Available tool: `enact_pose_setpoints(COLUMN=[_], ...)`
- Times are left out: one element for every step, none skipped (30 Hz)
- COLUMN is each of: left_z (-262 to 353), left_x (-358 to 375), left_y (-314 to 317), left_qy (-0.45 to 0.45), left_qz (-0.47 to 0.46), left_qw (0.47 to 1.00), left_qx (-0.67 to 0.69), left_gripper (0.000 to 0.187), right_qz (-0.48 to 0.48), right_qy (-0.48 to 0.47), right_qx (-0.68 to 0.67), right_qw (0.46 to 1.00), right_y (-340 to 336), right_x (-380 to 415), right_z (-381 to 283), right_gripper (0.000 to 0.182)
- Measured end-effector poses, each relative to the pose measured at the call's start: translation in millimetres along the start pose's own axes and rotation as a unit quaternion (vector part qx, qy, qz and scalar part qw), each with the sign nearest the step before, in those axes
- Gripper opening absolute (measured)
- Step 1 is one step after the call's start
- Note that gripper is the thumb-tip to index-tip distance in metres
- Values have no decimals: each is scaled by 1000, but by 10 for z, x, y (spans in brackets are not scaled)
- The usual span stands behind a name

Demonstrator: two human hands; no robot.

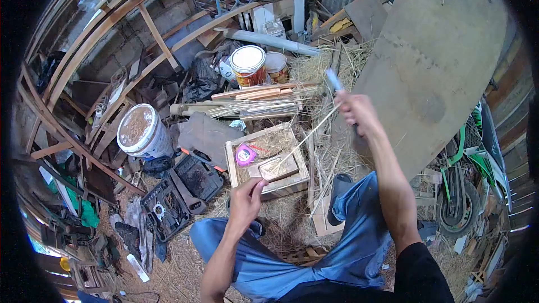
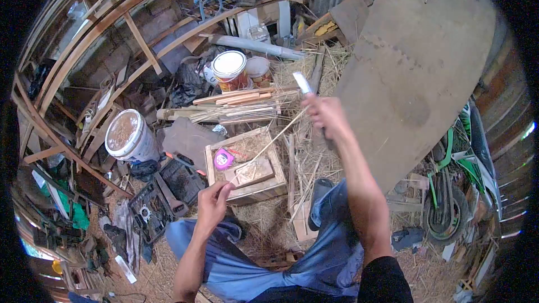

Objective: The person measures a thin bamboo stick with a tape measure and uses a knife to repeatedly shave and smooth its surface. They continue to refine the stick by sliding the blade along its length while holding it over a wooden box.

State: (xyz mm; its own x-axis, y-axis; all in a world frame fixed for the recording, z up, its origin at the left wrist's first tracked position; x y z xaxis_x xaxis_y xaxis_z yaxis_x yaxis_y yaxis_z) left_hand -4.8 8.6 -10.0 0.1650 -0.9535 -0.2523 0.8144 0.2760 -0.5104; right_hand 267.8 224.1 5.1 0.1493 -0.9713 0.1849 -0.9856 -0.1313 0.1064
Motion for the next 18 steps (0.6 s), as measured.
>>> enact_pose_setpoints(left_z=[-85, -163, -246, -316, -380, -371, -352, -318, -234, -190, -121, -39, 73, 66, 74, 98, 80, 86], left_x=[5, -10, -35, -40, -54, -88, -132, -185, -223, -243, -263, -277, -272, -277, -286, -305, -310, -300], left_y=[-45, -77, -113, -122, -92, -50, 12, 70, 124, 166, 183, 201, 182, 195, 181, 164, 191, 182], left_qy=[7, 7, -24, -56, -90, -90, -85, -77, -85, -83, -58, -33, -20, -22, -11, 1, -27, -28], left_qz=[12, 16, 20, 25, 15, 15, 15, 16, -3, -4, 4, 10, 33, 30, 41, 55, 35, 34], left_qw=[1000, 1000, 999, 997, 995, 995, 994, 993, 992, 992, 996, 998, 998, 999, 999, 998, 998, 998], left_qx=[-14, -14, 20, 54, 48, 50, 69, 87, 93, 91, 67, 43, 40, 36, 33, 31, 54, 54], left_gripper=[15, 15, 16, 17, 19, 19, 18, 18, 17, 17, 17, 16, 16, 16, 16, 16, 17, 17], right_qz=[33, 30, 63, 96, 59, 26, -6, -46, -96, -170, -245, -317, -315, -297, -279, -280, -249, -216], right_qy=[-25, -26, -24, -22, -24, -7, 9, 50, 29, 21, 39, 57, 56, 58, 60, 60, 42, 25], right_qx=[-39, -37, -37, -35, 10, 32, 53, 68, 132, 141, 104, 64, 54, 56, 59, 58, 62, 67], right_qw=[998, 998, 997, 995, 998, 999, 999, 995, 986, 975, 963, 945, 946, 952, 957, 956, 966, 974], right_y=[-232, -348, -439, -504, -417, -180, 116, 440, 743, 1056, 1327, 1523, 1523, 1489, 1466, 1470, 1431, 1377], right_x=[-66, -101, -75, -54, -31, 85, 221, 408, 490, 626, 768, 900, 874, 812, 776, 762, 715, 682], right_z=[-24, 0, -21, -17, 47, 59, 60, 80, 249, 414, 590, 656, 639, 607, 583, 592, 575, 550], right_gripper=[33, 33, 32, 31, 26, 24, 23, 23, 28, 29, 30, 32, 32, 30, 29, 29, 27, 25])
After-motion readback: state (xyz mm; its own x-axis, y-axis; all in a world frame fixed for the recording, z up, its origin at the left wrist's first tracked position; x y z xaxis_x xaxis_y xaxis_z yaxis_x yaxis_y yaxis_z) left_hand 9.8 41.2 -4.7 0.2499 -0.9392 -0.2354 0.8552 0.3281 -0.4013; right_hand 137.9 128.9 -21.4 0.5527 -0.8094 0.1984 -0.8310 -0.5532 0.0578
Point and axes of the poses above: each hand's wrist, its own x-axis away from the middle knuckle, its own y-axis out of the palm, z = x × y, the point moved 7 cm from there along -x, towards the middle knuckle, and after that the axes turned 1 degree about x, right-handed, at the moved point
